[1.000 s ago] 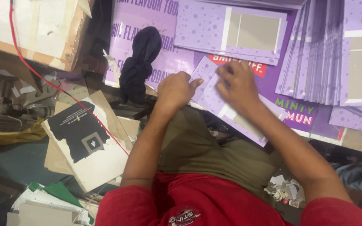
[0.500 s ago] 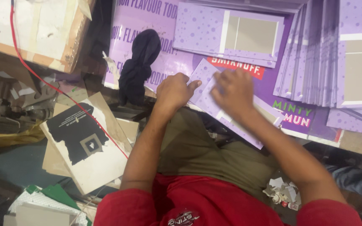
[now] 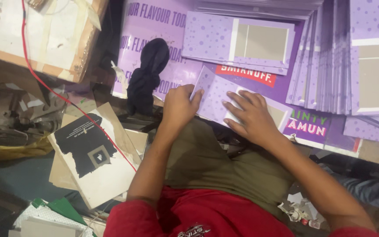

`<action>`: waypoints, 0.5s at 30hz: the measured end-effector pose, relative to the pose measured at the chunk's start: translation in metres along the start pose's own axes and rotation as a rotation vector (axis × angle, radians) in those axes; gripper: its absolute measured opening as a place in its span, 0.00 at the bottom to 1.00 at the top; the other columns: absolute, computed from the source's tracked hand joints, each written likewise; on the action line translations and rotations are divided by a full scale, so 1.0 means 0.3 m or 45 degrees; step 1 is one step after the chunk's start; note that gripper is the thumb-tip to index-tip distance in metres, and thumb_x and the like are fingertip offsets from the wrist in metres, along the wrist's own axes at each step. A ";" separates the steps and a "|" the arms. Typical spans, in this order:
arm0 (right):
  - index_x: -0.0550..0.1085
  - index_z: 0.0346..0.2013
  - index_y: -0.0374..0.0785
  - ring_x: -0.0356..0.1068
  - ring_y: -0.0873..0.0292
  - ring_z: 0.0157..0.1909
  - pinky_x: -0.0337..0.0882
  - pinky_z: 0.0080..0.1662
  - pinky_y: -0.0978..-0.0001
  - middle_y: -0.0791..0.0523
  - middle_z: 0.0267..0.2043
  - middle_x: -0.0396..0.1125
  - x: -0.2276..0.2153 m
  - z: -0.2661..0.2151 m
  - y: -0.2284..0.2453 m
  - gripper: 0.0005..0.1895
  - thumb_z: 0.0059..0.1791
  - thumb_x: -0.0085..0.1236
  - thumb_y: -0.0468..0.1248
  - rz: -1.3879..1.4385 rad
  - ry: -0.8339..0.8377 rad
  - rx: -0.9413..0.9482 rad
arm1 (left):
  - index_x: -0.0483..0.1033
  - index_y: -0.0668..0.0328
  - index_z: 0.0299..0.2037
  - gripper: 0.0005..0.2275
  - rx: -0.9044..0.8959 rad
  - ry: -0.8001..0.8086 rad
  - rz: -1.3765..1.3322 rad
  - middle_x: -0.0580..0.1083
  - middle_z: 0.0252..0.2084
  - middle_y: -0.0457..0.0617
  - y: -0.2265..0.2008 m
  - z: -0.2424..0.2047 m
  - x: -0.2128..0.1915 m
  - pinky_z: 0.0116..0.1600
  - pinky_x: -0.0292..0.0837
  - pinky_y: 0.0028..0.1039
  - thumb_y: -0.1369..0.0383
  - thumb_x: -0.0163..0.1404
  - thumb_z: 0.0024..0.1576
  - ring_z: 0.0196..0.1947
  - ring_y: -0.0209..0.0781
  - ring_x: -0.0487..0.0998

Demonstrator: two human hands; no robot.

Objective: The person sits on the floor and repeatedly folds purple printed paper sheets in half, then wipes the folded edge with a black cloth. The person stacks the finished sheets into a pile on the table.

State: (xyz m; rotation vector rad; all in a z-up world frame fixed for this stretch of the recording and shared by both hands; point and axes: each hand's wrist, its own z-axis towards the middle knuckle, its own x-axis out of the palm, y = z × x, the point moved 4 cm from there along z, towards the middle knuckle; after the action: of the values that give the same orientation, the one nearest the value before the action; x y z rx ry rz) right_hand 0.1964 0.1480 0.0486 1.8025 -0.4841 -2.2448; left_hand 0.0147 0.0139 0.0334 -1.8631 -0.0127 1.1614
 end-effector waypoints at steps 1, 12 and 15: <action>0.75 0.59 0.42 0.59 0.43 0.66 0.57 0.64 0.46 0.52 0.68 0.64 0.008 -0.002 -0.001 0.25 0.49 0.60 0.47 -0.027 0.022 -0.031 | 0.80 0.67 0.39 0.13 0.029 -0.022 -0.038 0.77 0.29 0.64 -0.012 -0.017 0.015 0.40 0.74 0.48 0.62 0.54 0.59 0.32 0.63 0.80; 0.76 0.57 0.41 0.59 0.43 0.67 0.56 0.65 0.45 0.54 0.69 0.64 0.028 -0.020 -0.013 0.23 0.49 0.59 0.46 0.000 0.043 -0.030 | 0.72 0.73 0.56 0.19 0.267 -0.242 0.294 0.77 0.50 0.61 -0.126 -0.098 0.167 0.56 0.70 0.39 0.77 0.50 0.53 0.48 0.56 0.76; 0.76 0.57 0.39 0.60 0.43 0.68 0.59 0.66 0.48 0.52 0.67 0.65 0.006 -0.026 -0.027 0.23 0.49 0.60 0.44 0.153 0.028 0.013 | 0.74 0.69 0.59 0.17 -0.218 0.134 -0.422 0.79 0.39 0.63 0.040 -0.054 0.105 0.47 0.75 0.32 0.75 0.43 0.61 0.38 0.50 0.84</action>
State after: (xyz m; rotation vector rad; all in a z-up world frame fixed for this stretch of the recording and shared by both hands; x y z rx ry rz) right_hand 0.2038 0.1537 0.0423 1.7517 -0.5842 -2.1440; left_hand 0.0387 0.0096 0.0052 -1.9778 -0.3588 0.8543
